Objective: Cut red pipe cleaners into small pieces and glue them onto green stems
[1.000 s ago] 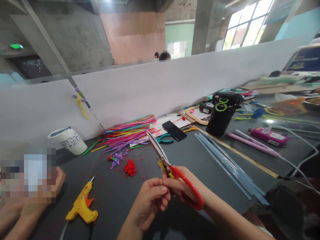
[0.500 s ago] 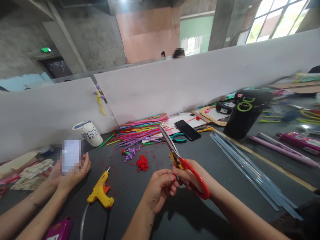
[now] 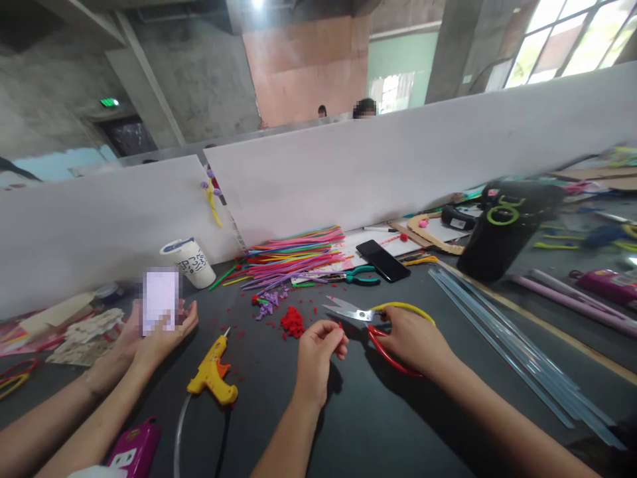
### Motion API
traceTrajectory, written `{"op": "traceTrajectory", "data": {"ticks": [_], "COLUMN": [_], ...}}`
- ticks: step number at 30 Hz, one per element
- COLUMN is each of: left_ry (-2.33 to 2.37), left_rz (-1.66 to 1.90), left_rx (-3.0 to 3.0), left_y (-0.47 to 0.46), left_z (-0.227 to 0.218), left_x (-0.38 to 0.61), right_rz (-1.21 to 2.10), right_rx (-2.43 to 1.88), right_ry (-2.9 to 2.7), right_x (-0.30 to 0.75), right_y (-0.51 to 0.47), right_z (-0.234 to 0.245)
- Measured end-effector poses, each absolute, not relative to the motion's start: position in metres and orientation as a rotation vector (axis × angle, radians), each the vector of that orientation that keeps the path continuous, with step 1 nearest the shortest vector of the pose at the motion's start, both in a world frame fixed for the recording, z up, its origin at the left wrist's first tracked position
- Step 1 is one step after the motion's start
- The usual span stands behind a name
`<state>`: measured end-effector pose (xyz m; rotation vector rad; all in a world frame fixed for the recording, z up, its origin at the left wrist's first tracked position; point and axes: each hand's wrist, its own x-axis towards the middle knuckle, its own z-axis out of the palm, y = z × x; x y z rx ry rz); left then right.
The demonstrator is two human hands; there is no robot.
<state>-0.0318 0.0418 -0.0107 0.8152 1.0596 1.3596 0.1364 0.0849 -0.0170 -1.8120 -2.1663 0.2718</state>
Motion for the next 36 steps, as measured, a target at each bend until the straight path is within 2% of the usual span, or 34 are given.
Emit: {"op": "traceTrajectory", "data": {"ticks": [5,18,36], "left_ry": [1.106,1.250,1.249], "left_rz": [1.388,1.423,1.359], "left_rx": [0.912,0.927,0.962], "left_y": [0.041,0.052,0.046], "left_z": [-0.014,-0.040,-0.035], "left_x": [-0.028,-0.029,-0.022], "right_rz": [0.207,0.060,0.283], "right_rx": [-1.790,-1.658,-1.582], "right_ry": [-2.207,-2.150,-2.099], "right_x": [0.142,0.144,0.147], "right_y": [0.099,0.099,0.093], "right_z": [-0.037,-0.046,-0.046]}}
